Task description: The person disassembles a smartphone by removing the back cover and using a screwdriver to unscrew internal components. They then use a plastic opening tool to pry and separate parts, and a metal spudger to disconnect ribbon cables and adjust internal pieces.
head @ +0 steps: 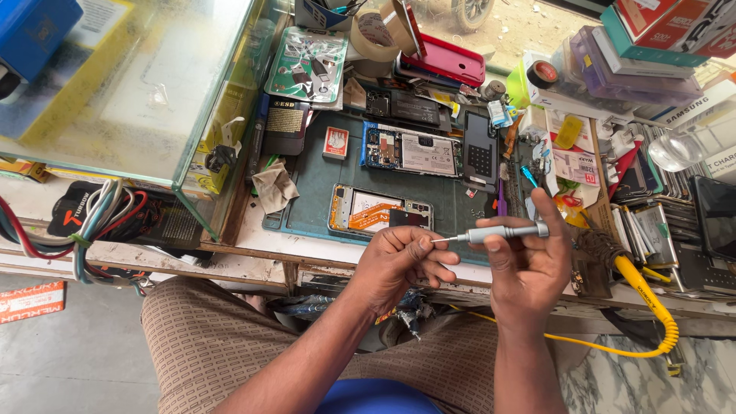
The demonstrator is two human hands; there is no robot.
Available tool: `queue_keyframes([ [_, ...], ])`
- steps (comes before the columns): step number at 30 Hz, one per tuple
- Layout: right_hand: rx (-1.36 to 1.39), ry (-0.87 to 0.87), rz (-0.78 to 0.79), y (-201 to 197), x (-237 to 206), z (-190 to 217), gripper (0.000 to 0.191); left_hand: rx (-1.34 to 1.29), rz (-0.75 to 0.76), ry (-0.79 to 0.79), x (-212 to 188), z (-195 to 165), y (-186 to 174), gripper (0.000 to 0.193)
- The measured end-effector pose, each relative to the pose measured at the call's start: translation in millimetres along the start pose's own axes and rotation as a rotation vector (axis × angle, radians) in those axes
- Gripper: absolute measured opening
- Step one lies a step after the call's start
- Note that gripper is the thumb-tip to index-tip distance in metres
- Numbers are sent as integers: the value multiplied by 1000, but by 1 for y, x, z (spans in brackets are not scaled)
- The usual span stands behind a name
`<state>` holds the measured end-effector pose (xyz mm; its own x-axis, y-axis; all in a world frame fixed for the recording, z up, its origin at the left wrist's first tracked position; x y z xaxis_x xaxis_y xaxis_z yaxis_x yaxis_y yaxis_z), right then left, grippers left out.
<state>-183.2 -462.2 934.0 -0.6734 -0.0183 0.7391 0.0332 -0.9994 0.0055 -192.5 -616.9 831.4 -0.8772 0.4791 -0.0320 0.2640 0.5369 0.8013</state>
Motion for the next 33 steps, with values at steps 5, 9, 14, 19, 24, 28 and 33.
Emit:
queue_keyframes([
  [5,186,87,22,-4,1,-2,71,29,29,9,-2,0,0,27],
  [9,7,15,-37,-2,1,-3,63,29,23,-4,-1,2,0,28],
  [14,138,72,6,-2,0,0,69,28,53,13,-3,1,-1,28],
  [19,86,-32,-6,-4,-3,-5,62,74,24,-5,-3,0,3,29],
  [24,52,34,24,2,-17,-10,56,50,-63,-25,-1,-2,4,26],
  [28,88,56,-30,0,-12,-16,55,24,-165,-45,4,-2,10,27],
  [33,115,77,-98,-5,-11,-18,55,22,-222,-105,1,-6,18,30],
])
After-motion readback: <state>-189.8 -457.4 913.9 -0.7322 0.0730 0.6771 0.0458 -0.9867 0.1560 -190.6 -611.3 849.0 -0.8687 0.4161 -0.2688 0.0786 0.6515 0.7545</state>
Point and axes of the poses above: each hand's wrist, its own x-axis towards the middle knuckle, its own y-axis out of the palm, z = x × y, the point moved 3 cm from there along x, towards the middle knuckle, and after that the axes turned 12 degrees about -y, right-handed, at the moved point
